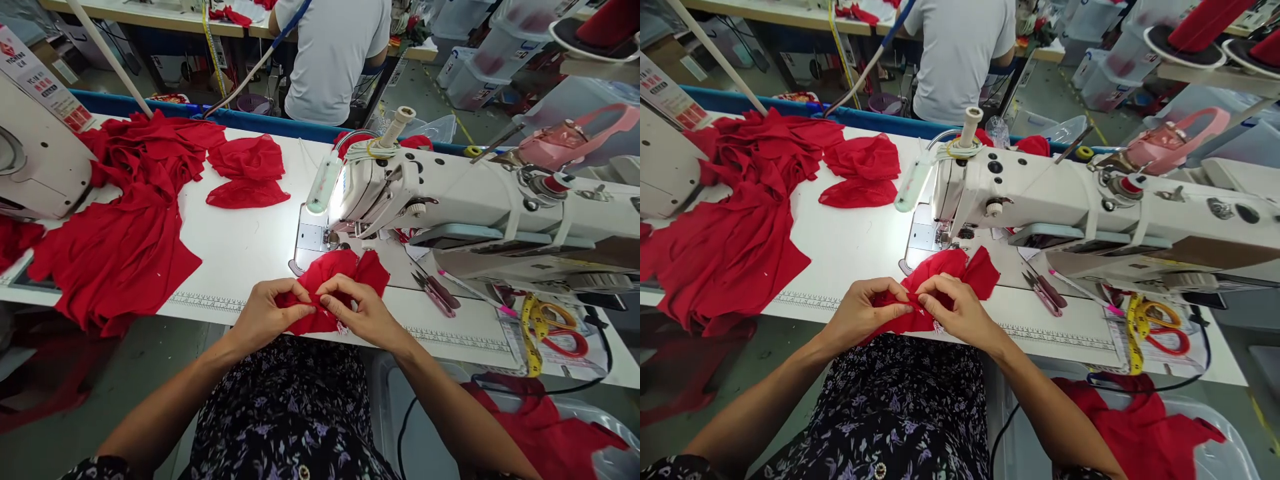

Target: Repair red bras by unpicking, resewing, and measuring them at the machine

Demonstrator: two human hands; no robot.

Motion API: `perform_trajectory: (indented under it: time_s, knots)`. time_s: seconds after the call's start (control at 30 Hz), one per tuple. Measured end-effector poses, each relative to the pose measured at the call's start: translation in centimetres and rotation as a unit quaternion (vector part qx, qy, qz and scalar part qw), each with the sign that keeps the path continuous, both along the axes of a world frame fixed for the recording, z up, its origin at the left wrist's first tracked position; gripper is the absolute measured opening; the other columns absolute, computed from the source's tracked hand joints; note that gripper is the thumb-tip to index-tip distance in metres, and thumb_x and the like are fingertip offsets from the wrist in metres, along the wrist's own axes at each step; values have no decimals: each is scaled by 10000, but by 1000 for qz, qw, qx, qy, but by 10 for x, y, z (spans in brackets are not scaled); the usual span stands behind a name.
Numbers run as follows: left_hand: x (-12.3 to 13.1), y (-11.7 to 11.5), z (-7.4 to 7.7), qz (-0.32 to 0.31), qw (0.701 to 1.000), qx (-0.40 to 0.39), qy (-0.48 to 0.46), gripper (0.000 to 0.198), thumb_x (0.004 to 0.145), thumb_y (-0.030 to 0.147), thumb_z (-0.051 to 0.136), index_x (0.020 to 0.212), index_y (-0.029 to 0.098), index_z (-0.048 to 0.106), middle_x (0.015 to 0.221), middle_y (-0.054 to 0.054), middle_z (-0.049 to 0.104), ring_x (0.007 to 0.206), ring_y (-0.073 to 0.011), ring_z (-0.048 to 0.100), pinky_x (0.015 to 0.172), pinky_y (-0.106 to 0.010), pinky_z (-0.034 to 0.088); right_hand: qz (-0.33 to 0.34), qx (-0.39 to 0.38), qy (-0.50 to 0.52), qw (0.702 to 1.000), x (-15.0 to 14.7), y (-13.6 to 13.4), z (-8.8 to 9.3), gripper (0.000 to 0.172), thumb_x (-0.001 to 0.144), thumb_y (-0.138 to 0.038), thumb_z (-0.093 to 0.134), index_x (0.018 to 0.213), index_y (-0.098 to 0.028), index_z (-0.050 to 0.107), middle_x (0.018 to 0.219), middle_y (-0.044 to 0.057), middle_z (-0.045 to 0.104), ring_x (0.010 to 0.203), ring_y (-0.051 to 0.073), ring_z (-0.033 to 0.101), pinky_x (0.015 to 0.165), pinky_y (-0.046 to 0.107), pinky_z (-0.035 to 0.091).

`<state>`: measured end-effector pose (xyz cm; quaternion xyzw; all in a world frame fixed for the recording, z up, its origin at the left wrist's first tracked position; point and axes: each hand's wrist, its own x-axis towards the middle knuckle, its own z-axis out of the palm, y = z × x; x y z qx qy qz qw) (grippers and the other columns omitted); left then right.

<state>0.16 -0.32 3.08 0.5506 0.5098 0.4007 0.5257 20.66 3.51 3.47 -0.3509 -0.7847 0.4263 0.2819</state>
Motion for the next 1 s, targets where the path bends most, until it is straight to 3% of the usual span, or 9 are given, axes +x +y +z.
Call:
perform_trajectory:
  time_s: [0.13, 0.23, 0.3, 0.47, 0.6, 0.77, 0.9, 1.0]
  knots:
    - [-1, 2, 2, 1, 1000, 6, -7, 74, 786, 227, 738, 751, 177, 696, 758, -17, 711, 663, -124, 629, 622, -253, 537, -10, 143, -32, 989, 4, -10, 4, 289, 890, -332, 673, 1136, -224, 566, 1158, 85, 624, 1065, 222, 594, 921, 425, 494]
    - [-2, 2, 3, -14, 1000, 7, -11, 75, 801, 239, 728, 771, 178, 697, 779, -24, 714, 690, -129, 637, 653, -267, 551, -33, 256, -72, 963, 4, -13, 3, 200, 865, -239, 693, 1032, -230, 585, 1157, 80, 627, 1075, 241, 584, 992, 502, 431]
    - [-2, 2, 4, -20, 1000, 9, -8, 66, 811, 234, 722, 784, 178, 700, 787, -24, 714, 713, -131, 642, 683, -273, 557, -26, 256, -62, 964, 2, -11, 2, 118, 896, -167, 629, 983, -234, 586, 1134, 64, 653, 1052, 219, 601, 997, 491, 431]
    - [-3, -1, 6, -21, 999, 22, 24, 67, 829, 241, 715, 797, 183, 704, 781, -19, 710, 720, -135, 638, 666, -270, 548, 19, 194, -23, 981, -2, -5, 5, 99, 930, -165, 586, 990, -243, 594, 1076, 25, 721, 1011, 177, 662, 1094, 515, 372]
    - [-4, -6, 8, -16, 997, 49, 65, 40, 842, 227, 701, 815, 197, 708, 806, -15, 717, 715, -134, 638, 637, -267, 530, -2, 190, 2, 982, -5, -5, 7, 110, 900, -147, 614, 942, -247, 623, 911, -20, 731, 855, 149, 677, 1121, 526, 345]
    - [3, -15, 11, 17, 974, 199, 108, 103, 869, 140, 654, 901, 230, 694, 882, -9, 748, 793, -143, 678, 728, -320, 531, -49, 235, 24, 971, -6, -12, 6, 143, 845, -114, 646, 877, -250, 617, 856, -36, 730, 793, 153, 681, 1123, 562, 336]
    - [7, -20, 8, 53, 915, 364, 164, 167, 876, 67, 635, 925, 226, 636, 915, 15, 760, 731, -115, 672, 692, -334, 440, -75, 311, 30, 947, -5, -20, 3, 230, 805, -62, 679, 917, -253, 614, 900, -34, 760, 834, 167, 702, 1131, 595, 321]
    - [7, -22, 4, 58, 885, 415, 201, 190, 856, 37, 649, 910, 215, 614, 936, 24, 765, 666, -103, 636, 691, -339, 394, -78, 336, 35, 938, -3, -24, 1, 266, 798, -56, 694, 962, -250, 614, 923, -25, 773, 860, 176, 715, 1150, 616, 296]
